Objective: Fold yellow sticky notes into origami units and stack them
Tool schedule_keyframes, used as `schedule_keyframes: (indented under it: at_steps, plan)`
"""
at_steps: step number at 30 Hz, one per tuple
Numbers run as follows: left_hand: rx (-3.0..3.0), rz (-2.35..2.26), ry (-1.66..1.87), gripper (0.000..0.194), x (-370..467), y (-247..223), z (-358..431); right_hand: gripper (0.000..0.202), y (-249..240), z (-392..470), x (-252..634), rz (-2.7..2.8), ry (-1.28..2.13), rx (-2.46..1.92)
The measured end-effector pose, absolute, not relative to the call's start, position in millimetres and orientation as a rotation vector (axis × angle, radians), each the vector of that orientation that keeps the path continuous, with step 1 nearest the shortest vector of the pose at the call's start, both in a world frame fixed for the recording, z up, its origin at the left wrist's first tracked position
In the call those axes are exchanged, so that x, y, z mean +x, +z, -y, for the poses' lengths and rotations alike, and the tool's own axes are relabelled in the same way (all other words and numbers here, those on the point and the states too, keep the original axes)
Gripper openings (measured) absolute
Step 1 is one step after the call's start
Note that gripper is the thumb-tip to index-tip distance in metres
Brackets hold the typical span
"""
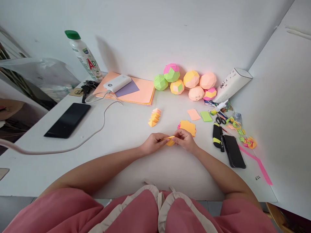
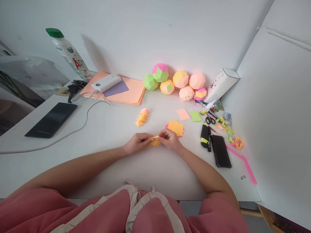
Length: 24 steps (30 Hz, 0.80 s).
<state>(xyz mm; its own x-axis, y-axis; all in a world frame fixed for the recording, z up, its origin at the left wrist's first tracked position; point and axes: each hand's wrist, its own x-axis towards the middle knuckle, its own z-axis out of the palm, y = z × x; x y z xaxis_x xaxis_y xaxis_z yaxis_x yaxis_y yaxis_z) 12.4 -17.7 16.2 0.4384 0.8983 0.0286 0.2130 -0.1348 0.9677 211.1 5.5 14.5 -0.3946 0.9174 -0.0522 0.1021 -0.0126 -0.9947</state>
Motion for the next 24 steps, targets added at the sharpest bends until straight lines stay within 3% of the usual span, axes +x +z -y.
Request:
schedule_keyframes:
  at_steps: [24]
  plan:
    - [1.765, -1.002, 0.850, 0.037, 12.4, 9.9, 16.3, 0.019, 19.3, -5.9, 211.7, 1.660, 1.480, -1.084]
